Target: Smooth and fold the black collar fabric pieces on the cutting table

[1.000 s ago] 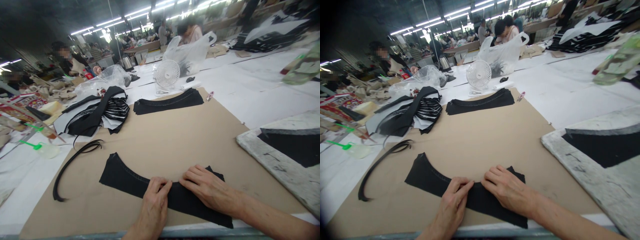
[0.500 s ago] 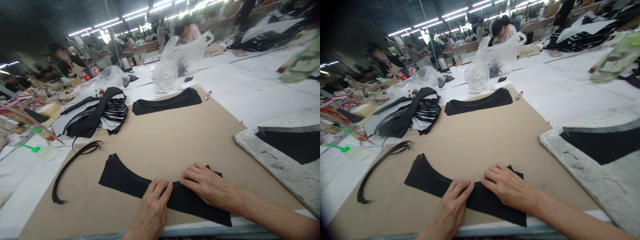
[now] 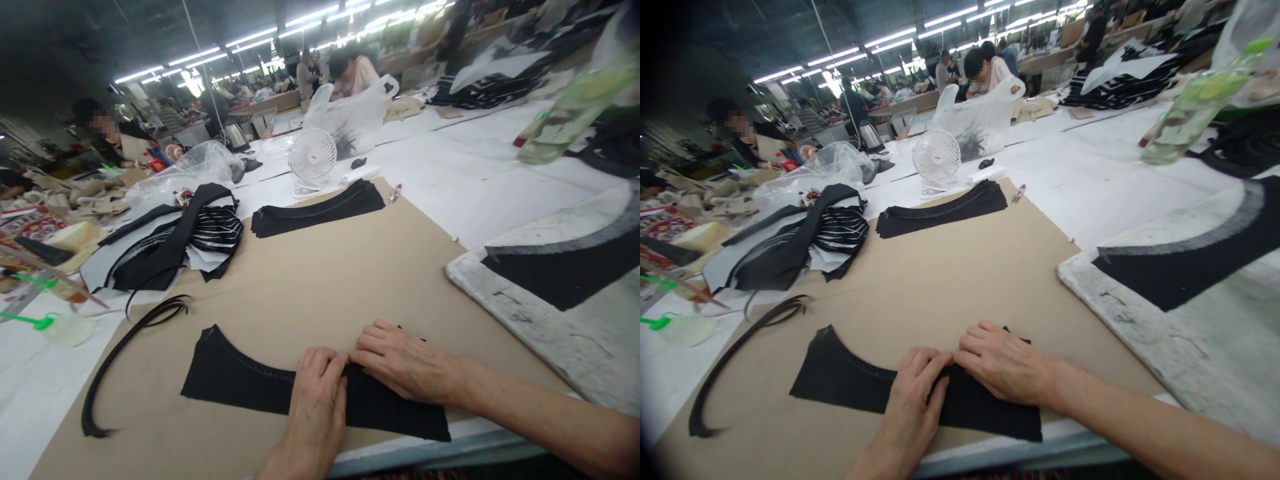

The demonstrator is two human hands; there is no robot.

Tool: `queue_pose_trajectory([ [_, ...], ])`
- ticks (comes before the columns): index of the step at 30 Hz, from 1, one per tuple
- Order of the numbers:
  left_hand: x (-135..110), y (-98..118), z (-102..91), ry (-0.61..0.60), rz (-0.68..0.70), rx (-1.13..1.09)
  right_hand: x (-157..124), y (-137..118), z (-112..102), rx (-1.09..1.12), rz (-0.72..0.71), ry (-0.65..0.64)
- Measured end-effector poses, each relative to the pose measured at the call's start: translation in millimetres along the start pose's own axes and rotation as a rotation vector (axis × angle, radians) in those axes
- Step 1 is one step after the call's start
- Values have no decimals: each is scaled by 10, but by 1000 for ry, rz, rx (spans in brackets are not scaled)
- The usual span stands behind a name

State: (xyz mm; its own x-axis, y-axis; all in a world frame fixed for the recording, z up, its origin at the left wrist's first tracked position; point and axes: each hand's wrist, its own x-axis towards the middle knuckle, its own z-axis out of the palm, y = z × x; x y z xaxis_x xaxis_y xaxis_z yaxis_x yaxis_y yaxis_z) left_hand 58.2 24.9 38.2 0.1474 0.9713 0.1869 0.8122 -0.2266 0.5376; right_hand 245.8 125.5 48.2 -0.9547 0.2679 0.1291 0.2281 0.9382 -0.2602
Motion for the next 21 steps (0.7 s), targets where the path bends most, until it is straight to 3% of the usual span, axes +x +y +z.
queue_pose_trajectory([
  [8, 7, 39, 64, -74, 43, 2, -112, 68, 28, 28, -30, 12],
  [15, -194, -49, 197, 14, 278, 199, -167, 117, 42, 33, -67, 51],
  [21, -145, -12, 157, -24, 215, 167, -195, 154, -16, 40, -73, 46],
])
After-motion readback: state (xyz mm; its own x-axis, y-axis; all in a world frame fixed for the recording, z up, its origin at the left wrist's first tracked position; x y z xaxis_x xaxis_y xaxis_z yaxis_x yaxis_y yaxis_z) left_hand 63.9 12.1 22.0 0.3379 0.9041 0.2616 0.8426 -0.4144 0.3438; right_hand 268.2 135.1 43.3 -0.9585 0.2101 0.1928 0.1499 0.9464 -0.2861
